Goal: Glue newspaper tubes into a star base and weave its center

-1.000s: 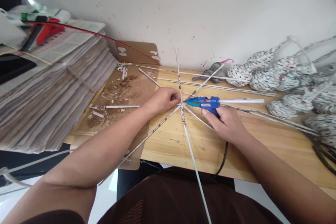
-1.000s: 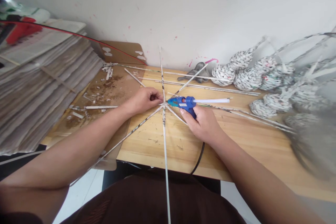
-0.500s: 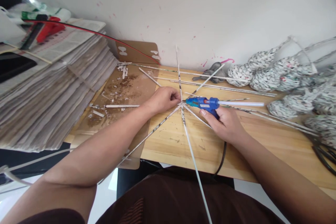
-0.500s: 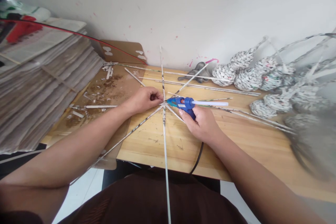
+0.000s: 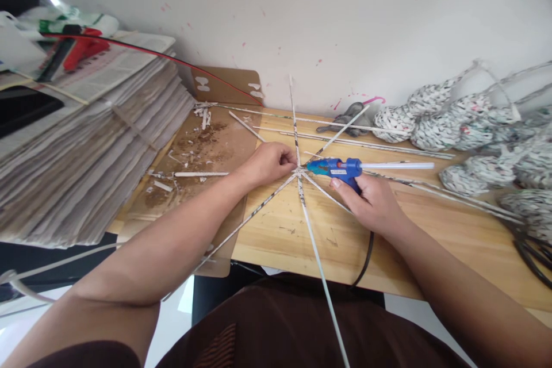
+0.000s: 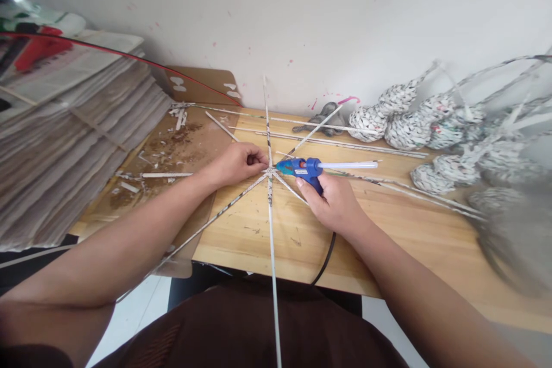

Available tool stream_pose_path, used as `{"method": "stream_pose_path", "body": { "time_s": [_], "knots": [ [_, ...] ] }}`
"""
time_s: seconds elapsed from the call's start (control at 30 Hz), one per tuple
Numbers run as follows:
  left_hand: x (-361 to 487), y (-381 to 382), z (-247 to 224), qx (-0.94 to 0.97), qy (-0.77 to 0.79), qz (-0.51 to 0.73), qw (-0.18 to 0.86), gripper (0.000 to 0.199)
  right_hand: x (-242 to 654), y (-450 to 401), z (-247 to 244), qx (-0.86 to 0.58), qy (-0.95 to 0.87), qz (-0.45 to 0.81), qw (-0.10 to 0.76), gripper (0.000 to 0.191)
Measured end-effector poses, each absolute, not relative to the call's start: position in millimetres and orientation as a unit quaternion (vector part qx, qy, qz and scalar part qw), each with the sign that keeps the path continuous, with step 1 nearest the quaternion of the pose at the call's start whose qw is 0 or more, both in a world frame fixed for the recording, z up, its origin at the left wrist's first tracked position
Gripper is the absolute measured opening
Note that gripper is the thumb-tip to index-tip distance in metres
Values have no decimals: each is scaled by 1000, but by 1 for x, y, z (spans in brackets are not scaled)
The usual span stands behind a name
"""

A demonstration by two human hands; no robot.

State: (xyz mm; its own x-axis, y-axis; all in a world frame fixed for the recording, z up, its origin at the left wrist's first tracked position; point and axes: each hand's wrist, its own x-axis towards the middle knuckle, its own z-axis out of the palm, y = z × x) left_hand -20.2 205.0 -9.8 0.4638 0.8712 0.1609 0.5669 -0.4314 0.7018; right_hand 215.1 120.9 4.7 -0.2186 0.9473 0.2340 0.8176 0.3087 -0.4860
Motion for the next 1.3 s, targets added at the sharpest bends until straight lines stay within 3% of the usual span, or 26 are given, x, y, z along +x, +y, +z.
{"method": "stream_pose_path", "body": {
  "time_s": [1.3],
  "knots": [
    [-18,205,-13,801,454,261,290,13,215,120,4,-572,-757,176,263,33]
  ]
}}
